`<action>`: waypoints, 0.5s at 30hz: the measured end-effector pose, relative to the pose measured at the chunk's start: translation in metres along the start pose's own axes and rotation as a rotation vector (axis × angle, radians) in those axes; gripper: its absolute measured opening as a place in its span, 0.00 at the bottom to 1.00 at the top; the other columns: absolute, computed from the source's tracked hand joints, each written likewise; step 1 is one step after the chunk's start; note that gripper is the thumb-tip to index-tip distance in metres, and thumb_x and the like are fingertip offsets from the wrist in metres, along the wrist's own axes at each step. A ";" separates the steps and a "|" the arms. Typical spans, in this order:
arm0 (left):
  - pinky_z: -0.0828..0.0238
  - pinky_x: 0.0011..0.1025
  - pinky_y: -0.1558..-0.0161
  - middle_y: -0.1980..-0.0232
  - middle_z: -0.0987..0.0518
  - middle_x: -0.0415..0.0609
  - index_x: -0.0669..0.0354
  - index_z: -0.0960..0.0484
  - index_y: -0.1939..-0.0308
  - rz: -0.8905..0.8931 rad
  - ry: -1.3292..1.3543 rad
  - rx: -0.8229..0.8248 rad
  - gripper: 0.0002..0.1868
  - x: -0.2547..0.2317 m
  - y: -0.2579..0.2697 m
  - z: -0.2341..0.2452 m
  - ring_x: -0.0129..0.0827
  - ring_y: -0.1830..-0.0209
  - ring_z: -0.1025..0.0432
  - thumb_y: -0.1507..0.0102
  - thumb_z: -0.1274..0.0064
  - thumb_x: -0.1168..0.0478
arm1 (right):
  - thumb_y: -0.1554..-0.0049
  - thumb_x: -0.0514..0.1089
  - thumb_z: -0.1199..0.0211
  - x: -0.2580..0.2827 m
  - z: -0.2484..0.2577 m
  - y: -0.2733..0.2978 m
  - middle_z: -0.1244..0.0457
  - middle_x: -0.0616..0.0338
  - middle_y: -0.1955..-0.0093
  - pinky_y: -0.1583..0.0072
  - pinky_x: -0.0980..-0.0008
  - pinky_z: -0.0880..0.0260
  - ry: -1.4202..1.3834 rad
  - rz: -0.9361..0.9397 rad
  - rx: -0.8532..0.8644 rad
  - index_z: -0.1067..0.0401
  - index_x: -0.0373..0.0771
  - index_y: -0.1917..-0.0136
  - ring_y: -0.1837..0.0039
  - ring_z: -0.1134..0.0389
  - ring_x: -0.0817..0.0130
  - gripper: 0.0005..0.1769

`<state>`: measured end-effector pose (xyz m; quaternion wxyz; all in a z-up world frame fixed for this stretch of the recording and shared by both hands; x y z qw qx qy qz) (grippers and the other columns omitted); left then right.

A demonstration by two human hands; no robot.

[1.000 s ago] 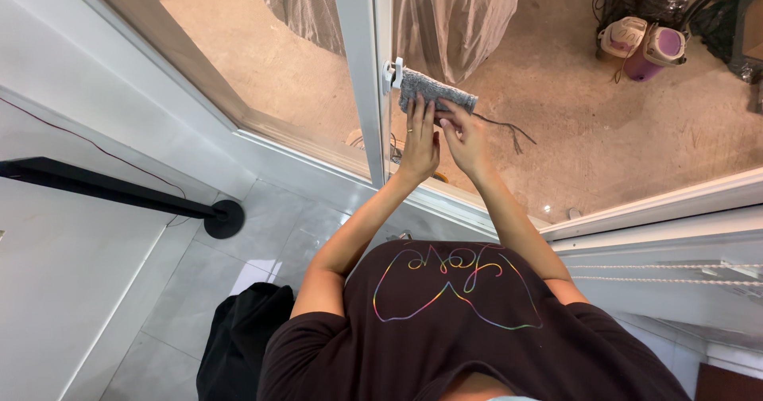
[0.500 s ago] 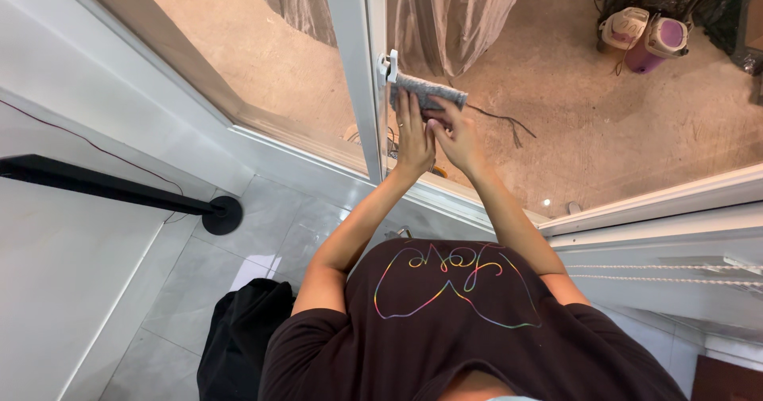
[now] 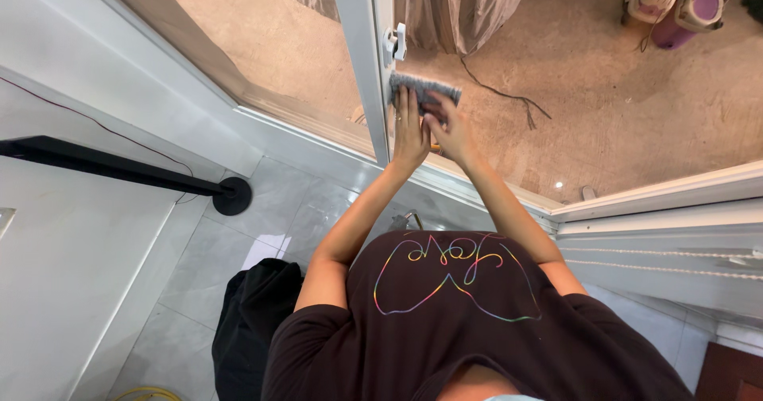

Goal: The person wipes the glass pane of a white sliding door using a cloth and then cleans the bottom track.

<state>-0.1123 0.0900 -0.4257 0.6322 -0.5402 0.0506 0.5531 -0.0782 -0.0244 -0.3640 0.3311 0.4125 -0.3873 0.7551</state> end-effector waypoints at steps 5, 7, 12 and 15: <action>0.66 0.55 0.18 0.17 0.58 0.70 0.74 0.54 0.21 -0.023 0.033 -0.054 0.37 -0.033 -0.029 0.023 0.68 0.16 0.64 0.28 0.56 0.62 | 0.36 0.34 0.41 0.050 0.016 -0.013 0.30 0.42 0.39 0.38 0.65 0.26 0.001 0.056 -0.017 0.39 0.36 0.24 0.37 0.26 0.60 0.28; 0.62 0.54 0.18 0.17 0.54 0.68 0.72 0.50 0.21 -0.004 0.016 -0.027 0.35 -0.033 -0.031 0.029 0.66 0.15 0.59 0.28 0.56 0.62 | 0.36 0.34 0.42 0.061 0.017 -0.012 0.29 0.43 0.40 0.38 0.65 0.26 0.069 0.096 -0.046 0.38 0.36 0.25 0.36 0.26 0.61 0.26; 0.59 0.54 0.18 0.17 0.53 0.69 0.73 0.48 0.22 -0.014 -0.044 0.059 0.34 -0.009 -0.004 0.026 0.65 0.17 0.55 0.29 0.57 0.63 | 0.37 0.35 0.42 0.038 0.008 0.007 0.30 0.46 0.39 0.47 0.61 0.26 0.048 -0.110 -0.022 0.38 0.37 0.26 0.43 0.26 0.58 0.27; 0.59 0.53 0.19 0.19 0.52 0.70 0.73 0.47 0.23 0.025 -0.101 0.082 0.33 0.011 0.027 0.009 0.66 0.19 0.54 0.30 0.55 0.63 | 0.38 0.35 0.42 -0.013 -0.009 0.021 0.31 0.46 0.38 0.49 0.61 0.24 -0.033 -0.246 0.020 0.38 0.38 0.26 0.43 0.27 0.56 0.27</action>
Point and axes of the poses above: each hand's wrist, its own y-axis away from the middle knuckle, its own z-axis out of the back of the hand, x = y × z, the point moved 5 cm from there along -y, towards the middle knuckle
